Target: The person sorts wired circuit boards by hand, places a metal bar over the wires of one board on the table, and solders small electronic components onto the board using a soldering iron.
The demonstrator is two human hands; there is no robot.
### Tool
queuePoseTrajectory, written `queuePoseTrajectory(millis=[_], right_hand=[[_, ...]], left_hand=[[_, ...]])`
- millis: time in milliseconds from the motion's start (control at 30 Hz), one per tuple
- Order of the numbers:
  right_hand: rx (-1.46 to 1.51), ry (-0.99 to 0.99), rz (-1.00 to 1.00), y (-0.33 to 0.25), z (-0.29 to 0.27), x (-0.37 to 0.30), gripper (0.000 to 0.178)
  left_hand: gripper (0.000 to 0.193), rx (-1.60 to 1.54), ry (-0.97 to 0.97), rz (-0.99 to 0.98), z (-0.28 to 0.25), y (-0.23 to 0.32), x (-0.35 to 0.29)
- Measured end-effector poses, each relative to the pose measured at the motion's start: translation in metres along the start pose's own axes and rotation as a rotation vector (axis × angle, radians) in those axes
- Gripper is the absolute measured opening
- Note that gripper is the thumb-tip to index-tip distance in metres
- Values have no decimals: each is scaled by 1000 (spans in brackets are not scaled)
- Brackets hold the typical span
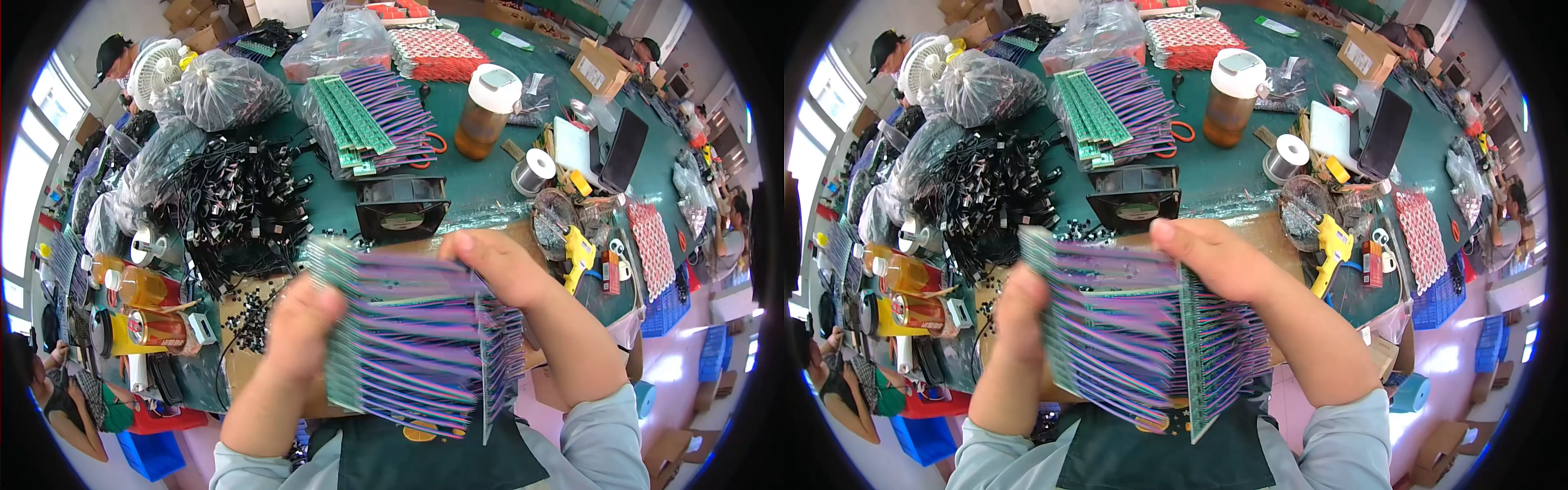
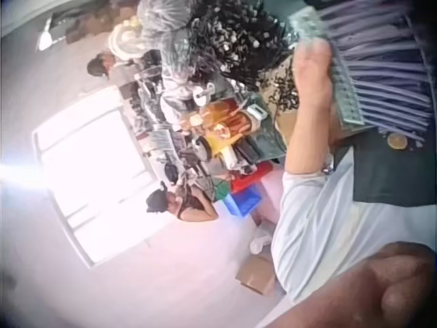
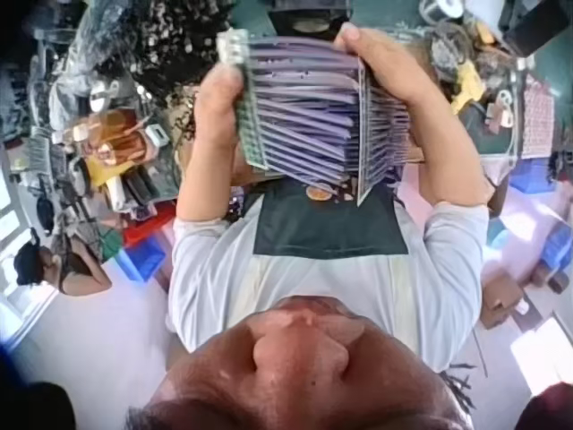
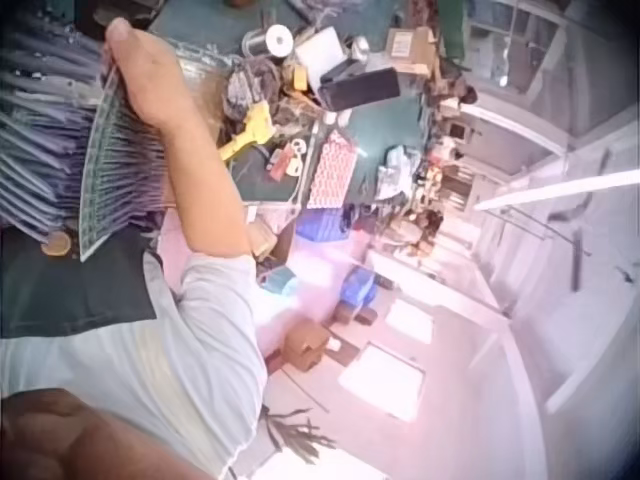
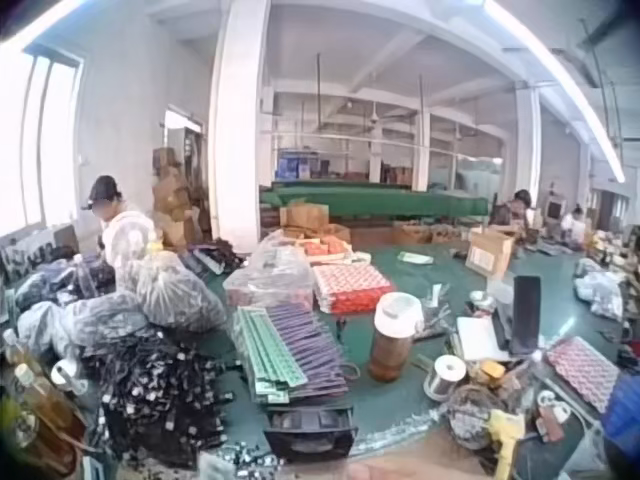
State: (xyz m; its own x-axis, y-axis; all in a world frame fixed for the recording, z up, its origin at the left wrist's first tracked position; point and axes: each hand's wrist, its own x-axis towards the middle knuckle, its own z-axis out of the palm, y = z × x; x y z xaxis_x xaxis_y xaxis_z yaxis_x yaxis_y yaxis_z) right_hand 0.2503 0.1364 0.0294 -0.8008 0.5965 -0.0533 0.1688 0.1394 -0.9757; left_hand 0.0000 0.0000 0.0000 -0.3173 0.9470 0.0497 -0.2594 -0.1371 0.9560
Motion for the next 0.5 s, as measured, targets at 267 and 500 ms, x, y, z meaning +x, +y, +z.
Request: queuePoseTrajectory(millis=[267,500], right_hand=[[-230,152,56,-10,17,4,53],[-497,146,183,-40,21,14,59]], left_hand=[[36,-367,-54,-61,20,46,176],[77,1349,316,86,4,12,271]])
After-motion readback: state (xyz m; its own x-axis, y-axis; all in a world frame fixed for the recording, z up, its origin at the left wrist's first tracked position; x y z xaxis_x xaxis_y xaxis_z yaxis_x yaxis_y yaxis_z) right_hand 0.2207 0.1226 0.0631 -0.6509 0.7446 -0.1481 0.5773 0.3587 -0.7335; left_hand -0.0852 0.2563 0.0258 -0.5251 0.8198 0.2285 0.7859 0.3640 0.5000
